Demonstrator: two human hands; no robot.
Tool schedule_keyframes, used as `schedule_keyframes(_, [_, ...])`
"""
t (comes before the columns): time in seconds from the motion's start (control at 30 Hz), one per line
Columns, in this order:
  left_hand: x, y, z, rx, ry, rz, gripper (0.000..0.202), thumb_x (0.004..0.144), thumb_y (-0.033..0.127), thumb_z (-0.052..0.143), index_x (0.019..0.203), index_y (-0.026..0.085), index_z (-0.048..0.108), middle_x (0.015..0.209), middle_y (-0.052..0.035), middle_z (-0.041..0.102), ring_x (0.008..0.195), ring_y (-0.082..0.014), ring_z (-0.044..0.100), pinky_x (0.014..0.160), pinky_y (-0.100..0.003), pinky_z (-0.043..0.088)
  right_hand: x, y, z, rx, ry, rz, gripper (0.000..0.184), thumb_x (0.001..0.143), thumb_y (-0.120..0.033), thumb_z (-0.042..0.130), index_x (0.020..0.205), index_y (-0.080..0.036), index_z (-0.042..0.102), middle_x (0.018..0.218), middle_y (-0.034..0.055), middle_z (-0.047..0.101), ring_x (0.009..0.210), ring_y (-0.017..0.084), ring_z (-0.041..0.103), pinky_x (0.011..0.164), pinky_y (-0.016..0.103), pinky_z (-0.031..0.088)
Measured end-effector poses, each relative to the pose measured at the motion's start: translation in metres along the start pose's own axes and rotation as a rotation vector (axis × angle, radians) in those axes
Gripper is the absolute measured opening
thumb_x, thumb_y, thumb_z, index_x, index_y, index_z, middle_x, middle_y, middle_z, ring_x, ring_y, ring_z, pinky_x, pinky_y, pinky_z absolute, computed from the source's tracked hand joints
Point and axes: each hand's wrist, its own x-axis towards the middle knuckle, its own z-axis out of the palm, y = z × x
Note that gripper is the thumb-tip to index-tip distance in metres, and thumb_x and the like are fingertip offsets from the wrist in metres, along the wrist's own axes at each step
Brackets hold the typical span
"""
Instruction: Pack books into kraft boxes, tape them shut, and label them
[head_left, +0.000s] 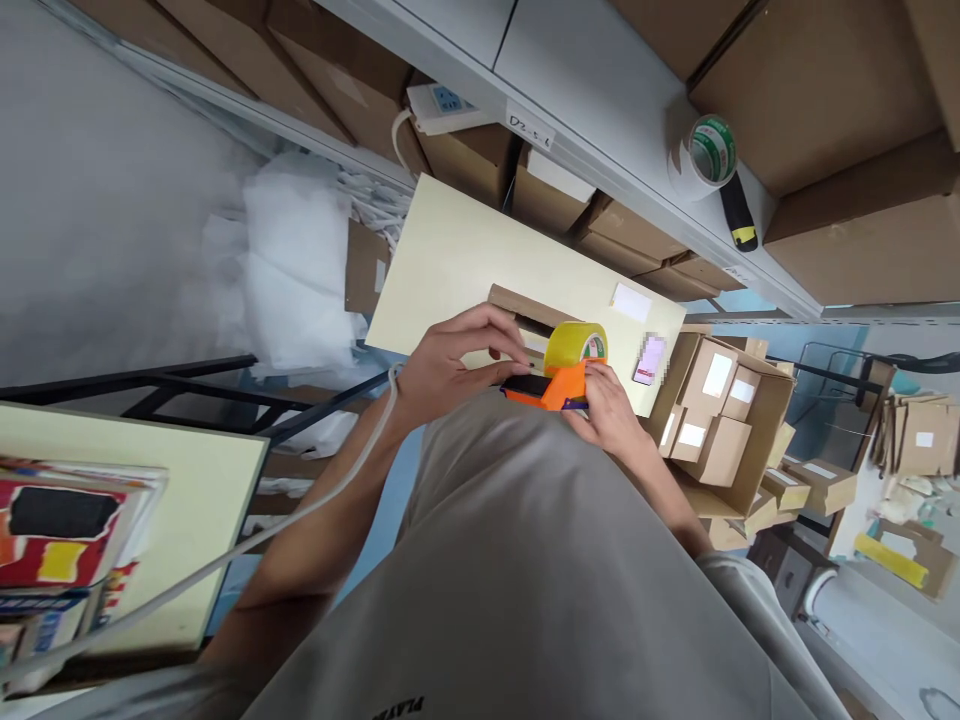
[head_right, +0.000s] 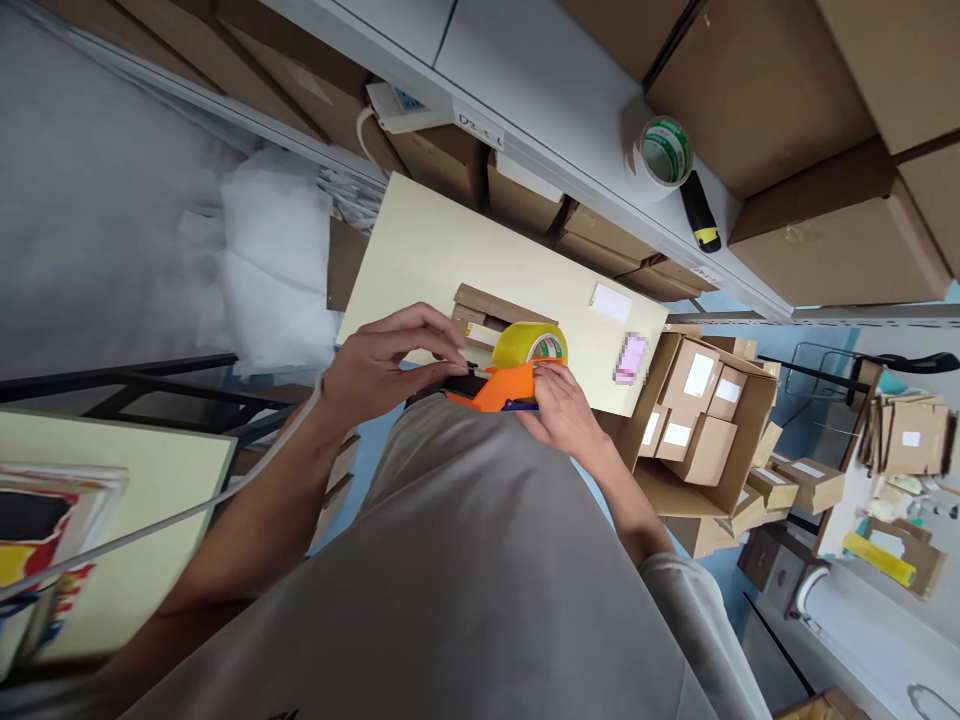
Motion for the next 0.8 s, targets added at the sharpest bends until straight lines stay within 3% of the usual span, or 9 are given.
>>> schedule_keyframes(0.1, [-0.006, 0.01, 0.006, 0.106, 0.025, 0.06, 0.019, 0.109, 0.043, 0.078, 0.1, 0.031, 0.089, 0.093, -0.0049, 0.081, 0.09, -0.022, 0.076, 0.089, -0.038, 0.066, -0.002, 0.008, -0.001, -0.035, 0.0, -0.007, 0.035, 0.115, -0.054, 0.061, 0.124, -0.021, 0.068, 0.12, 0.0185, 0.081, 0.116, 0.039, 0.076, 0.115, 0.069, 0.06])
schedule_keyframes(0.23, [-0.011, 0.005, 0.017, 0.222, 0.071, 0.04, 0.025, 0.11, 0.048, 0.075, 0.098, 0.031, 0.088, 0.093, -0.0045, 0.083, 0.09, -0.0236, 0.075, 0.091, -0.041, 0.066, -0.006, 0.011, -0.007, -0.008, -0.073, 0.042, 0.041, 0.115, -0.063, 0.06, 0.116, -0.023, 0.068, 0.111, 0.0158, 0.081, 0.113, 0.038, 0.076, 0.112, 0.064, 0.062])
schedule_keyframes(0.47, [-0.025, -0.017, 0.044, 0.084, 0.292, -0.04, 0.032, 0.106, 0.054, 0.081, 0.093, 0.025, 0.086, 0.088, -0.0064, 0.079, 0.081, -0.0193, 0.072, 0.074, -0.032, 0.061, -0.01, 0.01, -0.033, -0.002, -0.245, 0.126, 0.051, 0.115, -0.073, 0.052, 0.111, -0.024, 0.066, 0.106, 0.0151, 0.078, 0.109, 0.037, 0.075, 0.099, 0.053, 0.063])
schedule_keyframes(0.63, [-0.035, -0.022, 0.028, -0.014, 0.589, 0.005, 0.021, 0.1, 0.044, 0.09, 0.093, 0.026, 0.085, 0.088, -0.0043, 0.077, 0.079, -0.017, 0.072, 0.068, -0.029, 0.058, -0.011, 0.015, -0.048, -0.079, -0.212, 0.193, 0.048, 0.116, -0.07, 0.05, 0.105, -0.024, 0.062, 0.098, 0.0145, 0.075, 0.102, 0.037, 0.071, 0.097, 0.051, 0.06])
schedule_keyframes(0.73, [-0.035, -0.03, 0.014, -0.033, 0.591, 0.009, 0.022, 0.097, 0.044, 0.093, 0.091, 0.025, 0.085, 0.084, -0.0042, 0.077, 0.077, -0.0165, 0.072, 0.067, -0.029, 0.058, -0.009, 0.019, -0.048, -0.064, -0.216, 0.248, 0.047, 0.111, -0.071, 0.057, 0.098, -0.026, 0.059, 0.087, 0.0093, 0.069, 0.093, 0.034, 0.068, 0.09, 0.047, 0.059])
schedule_keyframes(0.8, [-0.03, -0.04, 0.01, -0.011, 0.572, -0.079, 0.029, 0.093, 0.05, 0.095, 0.088, 0.024, 0.084, 0.081, -0.0037, 0.076, 0.072, -0.0157, 0.069, 0.066, -0.03, 0.057, -0.001, 0.022, -0.045, -0.006, -0.236, 0.325, 0.05, 0.103, -0.076, 0.063, 0.093, -0.027, 0.059, 0.083, 0.0057, 0.067, 0.084, 0.03, 0.065, 0.081, 0.041, 0.056])
